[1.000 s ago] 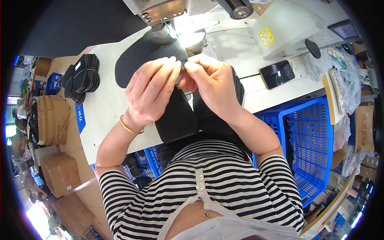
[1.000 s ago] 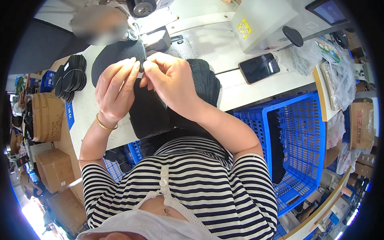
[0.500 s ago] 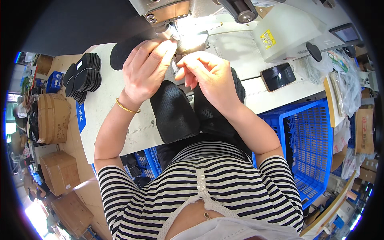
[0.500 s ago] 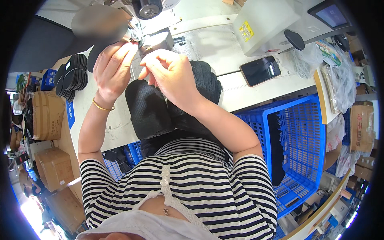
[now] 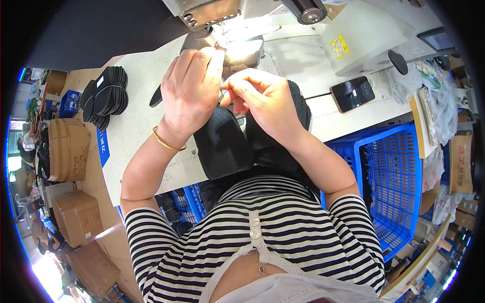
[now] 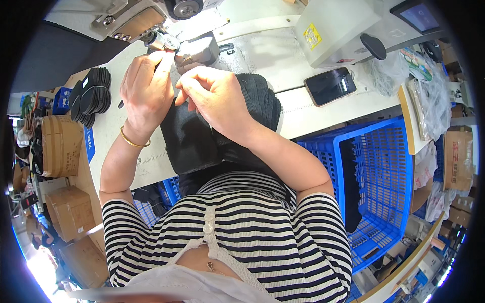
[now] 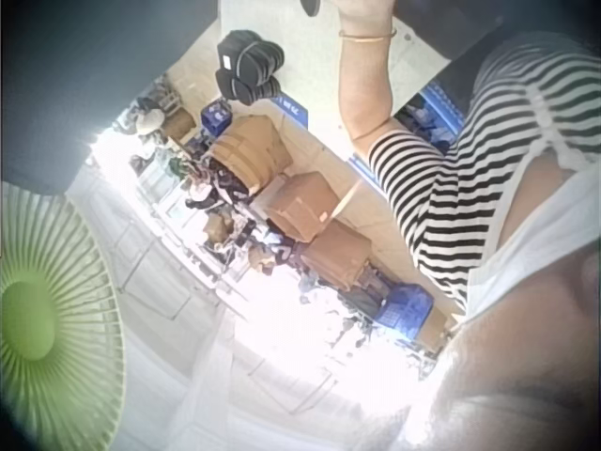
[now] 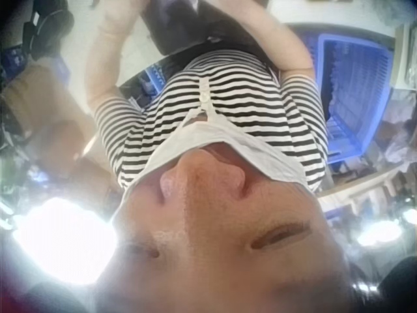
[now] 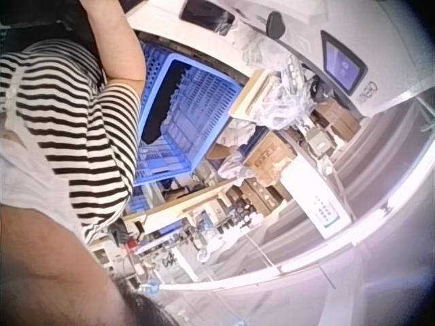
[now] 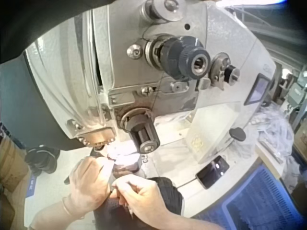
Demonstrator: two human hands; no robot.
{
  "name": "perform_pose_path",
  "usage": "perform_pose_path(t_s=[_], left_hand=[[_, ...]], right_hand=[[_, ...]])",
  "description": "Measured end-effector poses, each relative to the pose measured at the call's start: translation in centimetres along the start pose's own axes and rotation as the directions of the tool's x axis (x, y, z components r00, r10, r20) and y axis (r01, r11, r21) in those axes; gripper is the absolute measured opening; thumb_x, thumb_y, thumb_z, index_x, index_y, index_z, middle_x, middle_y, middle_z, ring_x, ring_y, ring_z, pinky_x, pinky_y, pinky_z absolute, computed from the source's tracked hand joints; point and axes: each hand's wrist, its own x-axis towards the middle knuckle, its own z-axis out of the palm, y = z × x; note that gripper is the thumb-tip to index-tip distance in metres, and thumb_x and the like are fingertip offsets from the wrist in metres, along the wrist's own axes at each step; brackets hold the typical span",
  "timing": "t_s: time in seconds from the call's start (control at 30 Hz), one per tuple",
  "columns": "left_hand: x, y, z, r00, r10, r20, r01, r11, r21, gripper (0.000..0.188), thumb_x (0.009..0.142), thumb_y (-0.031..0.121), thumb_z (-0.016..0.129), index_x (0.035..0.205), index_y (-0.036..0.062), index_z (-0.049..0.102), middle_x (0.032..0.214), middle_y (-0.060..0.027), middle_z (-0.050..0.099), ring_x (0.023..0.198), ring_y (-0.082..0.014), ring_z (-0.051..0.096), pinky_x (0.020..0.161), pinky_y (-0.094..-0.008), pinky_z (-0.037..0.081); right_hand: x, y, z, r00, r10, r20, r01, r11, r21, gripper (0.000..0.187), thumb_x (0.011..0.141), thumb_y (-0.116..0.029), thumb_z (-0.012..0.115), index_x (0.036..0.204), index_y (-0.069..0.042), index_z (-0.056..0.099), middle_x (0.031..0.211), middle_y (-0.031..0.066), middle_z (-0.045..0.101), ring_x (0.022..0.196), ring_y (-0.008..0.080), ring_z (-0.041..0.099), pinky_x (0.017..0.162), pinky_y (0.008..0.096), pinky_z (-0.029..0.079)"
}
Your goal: The person aligns and feeds pieces of black fabric under the needle of a sewing machine, sewing along their edges by hand.
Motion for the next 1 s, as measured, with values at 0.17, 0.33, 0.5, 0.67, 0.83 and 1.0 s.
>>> perform_pose_path(t_s=[0.17, 0.33, 0.5, 0.67, 0.83, 1.0], left_hand=[[-1.8, -1.8, 0.7, 1.0, 0.008, -0.002, -0.008, 1.0, 0.007, 0.04, 0.064, 0.005, 0.067, 0.104, -0.0005, 0.067, 0.103, -0.0084, 0.065, 0.094, -0.0243, 0.063, 0.078, -0.0348, 0.054], [-4.7, -6.1, 0.6, 0.997, 0.062, 0.041, -0.068, 0.987, 0.148, 0.045, 0.075, -0.002, 0.065, 0.12, 0.0009, 0.063, 0.123, -0.0122, 0.063, 0.111, -0.0247, 0.061, 0.093, -0.0398, 0.052], [-1.7, -1.8, -3.9, 0.99, 0.133, 0.054, -0.132, 0.991, -0.025, 0.037, 0.067, -0.001, 0.067, 0.104, 0.0004, 0.071, 0.09, -0.0053, 0.066, 0.072, -0.0162, 0.063, 0.058, -0.0272, 0.051], [0.4, 1.2, -4.5, 0.992, -0.031, 0.124, 0.037, 0.998, -0.046, 0.035, 0.068, 0.002, 0.068, 0.103, 0.0072, 0.072, 0.083, -0.0004, 0.057, 0.062, -0.0139, 0.056, 0.052, -0.0264, 0.046], [0.2, 3.9, -4.6, 0.992, 0.015, 0.123, -0.025, 0.997, 0.078, 0.035, 0.063, 0.005, 0.068, 0.098, -0.0003, 0.07, 0.09, -0.0041, 0.063, 0.066, -0.0134, 0.056, 0.052, -0.0247, 0.044], [0.7, 3.7, -3.9, 0.995, 0.018, 0.097, -0.024, 0.998, 0.058, 0.036, 0.061, 0.006, 0.067, 0.097, -0.0017, 0.07, 0.094, -0.0074, 0.066, 0.07, -0.0142, 0.057, 0.055, -0.0249, 0.045]], right_hand=[[-0.4, -0.2, -0.4, 0.999, 0.044, 0.007, -0.044, 0.999, 0.008, 0.016, 0.095, -0.012, 0.058, 0.091, -0.002, 0.07, 0.073, 0.0044, 0.07, 0.059, 0.0044, 0.058, 0.05, 0.0197, 0.043], [-0.4, -0.3, 0.5, 0.997, -0.072, -0.037, 0.07, 0.997, -0.042, 0.02, 0.095, -0.015, 0.062, 0.089, 0.002, 0.069, 0.072, 0.0048, 0.069, 0.063, 0.0052, 0.06, 0.055, 0.0222, 0.049], [-0.3, 0.7, 1.3, 0.994, -0.099, 0.037, 0.103, 0.987, -0.123, 0.023, 0.096, -0.016, 0.06, 0.084, 0.004, 0.062, 0.064, 0.0024, 0.059, 0.06, 0.0061, 0.053, 0.057, 0.025, 0.048], [-0.9, 0.4, 1.5, 0.994, -0.111, -0.005, 0.11, 0.991, -0.08, 0.024, 0.096, -0.014, 0.058, 0.081, 0.003, 0.061, 0.063, 0.0019, 0.056, 0.057, 0.006, 0.049, 0.054, 0.0262, 0.045], [-1.6, 0.3, 0.8, 0.991, -0.134, -0.023, 0.131, 0.987, -0.094, 0.019, 0.097, -0.013, 0.057, 0.092, 0.003, 0.065, 0.065, 0.0003, 0.057, 0.057, 0.0038, 0.045, 0.051, 0.0251, 0.037], [-1.5, 0.3, 0.4, 0.991, -0.131, -0.026, 0.128, 0.987, -0.102, 0.019, 0.097, -0.013, 0.056, 0.099, 0.002, 0.066, 0.068, -0.0006, 0.058, 0.06, 0.0029, 0.05, 0.054, 0.0232, 0.044]])
